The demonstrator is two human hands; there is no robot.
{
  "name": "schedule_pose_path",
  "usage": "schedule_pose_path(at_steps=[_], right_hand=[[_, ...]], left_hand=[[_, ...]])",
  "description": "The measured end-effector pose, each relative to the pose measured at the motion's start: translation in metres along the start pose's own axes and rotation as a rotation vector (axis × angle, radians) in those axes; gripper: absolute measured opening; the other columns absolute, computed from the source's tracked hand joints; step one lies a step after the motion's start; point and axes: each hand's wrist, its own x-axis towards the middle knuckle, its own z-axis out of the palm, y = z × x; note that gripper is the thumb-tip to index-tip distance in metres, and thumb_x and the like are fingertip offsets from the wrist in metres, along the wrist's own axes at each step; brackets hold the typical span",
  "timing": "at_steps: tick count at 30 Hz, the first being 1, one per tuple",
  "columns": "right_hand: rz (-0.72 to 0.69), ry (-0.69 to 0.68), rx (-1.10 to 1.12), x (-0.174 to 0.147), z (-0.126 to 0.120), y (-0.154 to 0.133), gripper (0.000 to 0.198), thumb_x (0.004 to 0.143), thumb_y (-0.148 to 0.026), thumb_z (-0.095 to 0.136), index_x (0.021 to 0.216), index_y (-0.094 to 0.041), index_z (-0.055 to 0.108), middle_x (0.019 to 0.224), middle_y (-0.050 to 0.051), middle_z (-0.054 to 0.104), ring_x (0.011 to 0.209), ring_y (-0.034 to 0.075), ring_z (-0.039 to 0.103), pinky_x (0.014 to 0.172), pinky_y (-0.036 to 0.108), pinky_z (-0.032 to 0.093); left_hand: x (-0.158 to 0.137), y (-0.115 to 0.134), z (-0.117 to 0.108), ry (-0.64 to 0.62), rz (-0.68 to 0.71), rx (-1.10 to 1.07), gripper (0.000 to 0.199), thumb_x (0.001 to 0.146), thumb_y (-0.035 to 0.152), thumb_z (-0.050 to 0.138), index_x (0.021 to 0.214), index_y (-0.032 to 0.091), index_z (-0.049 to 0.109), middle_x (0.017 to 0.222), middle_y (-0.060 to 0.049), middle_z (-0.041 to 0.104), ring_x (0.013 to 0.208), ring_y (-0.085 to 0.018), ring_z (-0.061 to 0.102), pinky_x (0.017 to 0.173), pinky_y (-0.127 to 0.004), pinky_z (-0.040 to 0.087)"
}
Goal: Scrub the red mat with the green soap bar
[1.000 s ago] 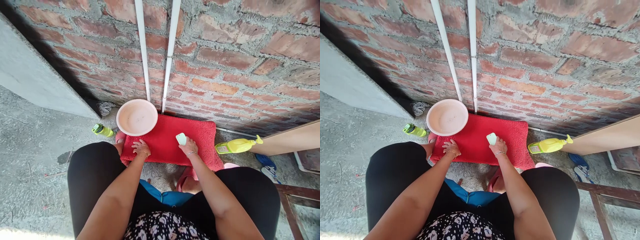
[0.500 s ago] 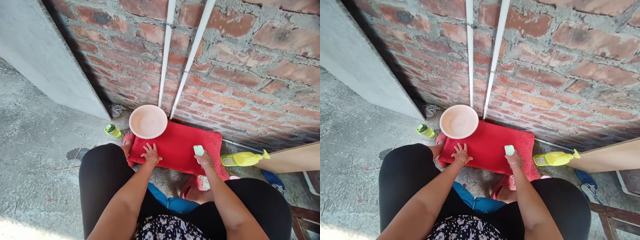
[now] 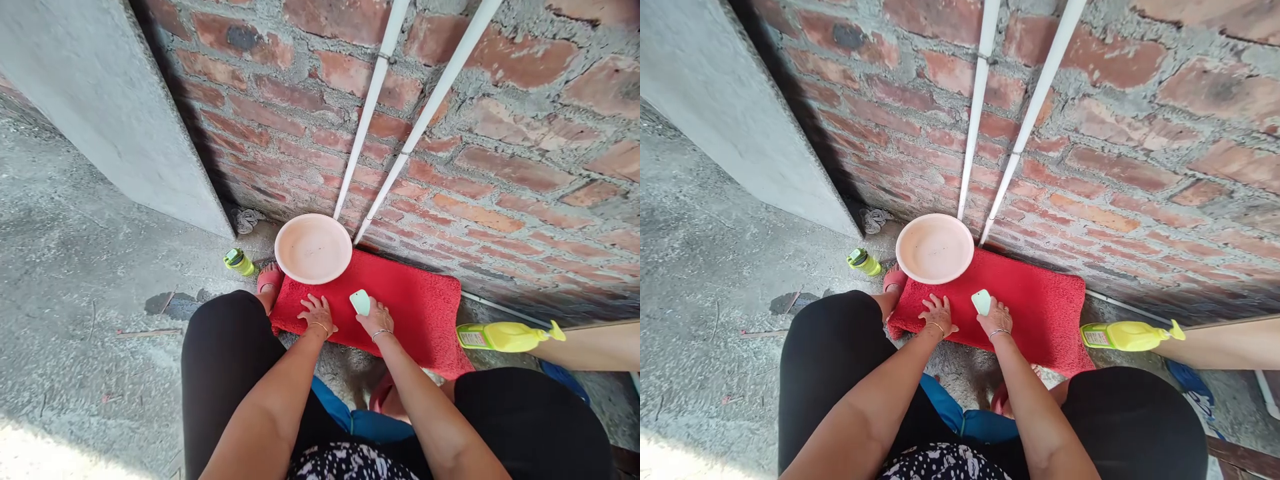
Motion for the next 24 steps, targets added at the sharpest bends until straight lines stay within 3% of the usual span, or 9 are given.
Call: schedule_pose_path(at_steps=[4, 10, 14, 20, 24], right_hand=[[0.038, -0.006, -0.014, 0.001, -0.002, 0.018, 0.074, 0.078, -0.048, 0.059, 0.142, -0.018, 0.037, 0.129, 0.013, 0.053, 0.118, 0.028, 0.053, 0.094, 0.037, 0.043], [0.274, -0.041, 0.056, -0.005, -0.009, 0.064, 0.07, 0.079, -0.052, 0.057, 0.137, -0.017, 0.04, 0.128, 0.014, 0.054, 0.116, 0.03, 0.054, 0.091, 0.038, 0.045], [0.253, -0.015, 0.101, -0.006, -0.011, 0.05, 0.072, 0.076, -0.053, 0.059, 0.136, -0.018, 0.041, 0.128, 0.014, 0.054, 0.117, 0.031, 0.053, 0.091, 0.038, 0.046], [0.105, 0.016, 0.079, -0.012, -0.001, 0.009, 0.069, 0.075, -0.047, 0.063, 0.135, -0.021, 0.043, 0.127, 0.012, 0.055, 0.117, 0.028, 0.053, 0.092, 0.036, 0.044], [0.115, 0.0, 0.06, -0.016, 0.005, 0.023, 0.067, 0.075, -0.044, 0.063, 0.135, -0.021, 0.043, 0.127, 0.012, 0.055, 0.117, 0.027, 0.053, 0.092, 0.036, 0.044]], left_hand=[[0.001, 0.002, -0.004, -0.019, -0.01, -0.004, 0.112, 0.064, 0.059, 0.073, 0.155, 0.021, 0.018, 0.158, -0.03, 0.011, 0.138, -0.058, 0.018, 0.087, -0.069, 0.044], [0.0, 0.0, -0.006, -0.003, -0.014, 0.01, 0.105, 0.069, 0.057, 0.07, 0.155, 0.023, 0.019, 0.158, -0.028, 0.013, 0.139, -0.055, 0.021, 0.086, -0.063, 0.048], [-0.003, -0.003, -0.011, 0.0, -0.004, 0.009, 0.084, 0.078, 0.043, 0.064, 0.152, 0.024, 0.028, 0.157, -0.026, 0.02, 0.138, -0.051, 0.028, 0.086, -0.059, 0.049], [-0.014, 0.005, -0.02, -0.051, 0.259, -0.059, 0.05, 0.085, 0.029, 0.051, 0.135, 0.024, 0.052, 0.146, -0.019, 0.044, 0.132, -0.035, 0.044, 0.095, -0.051, 0.046], [-0.021, 0.011, -0.018, -0.09, 0.329, -0.027, 0.048, 0.081, 0.025, 0.055, 0.128, 0.024, 0.058, 0.144, -0.015, 0.046, 0.127, -0.029, 0.049, 0.098, -0.045, 0.045]])
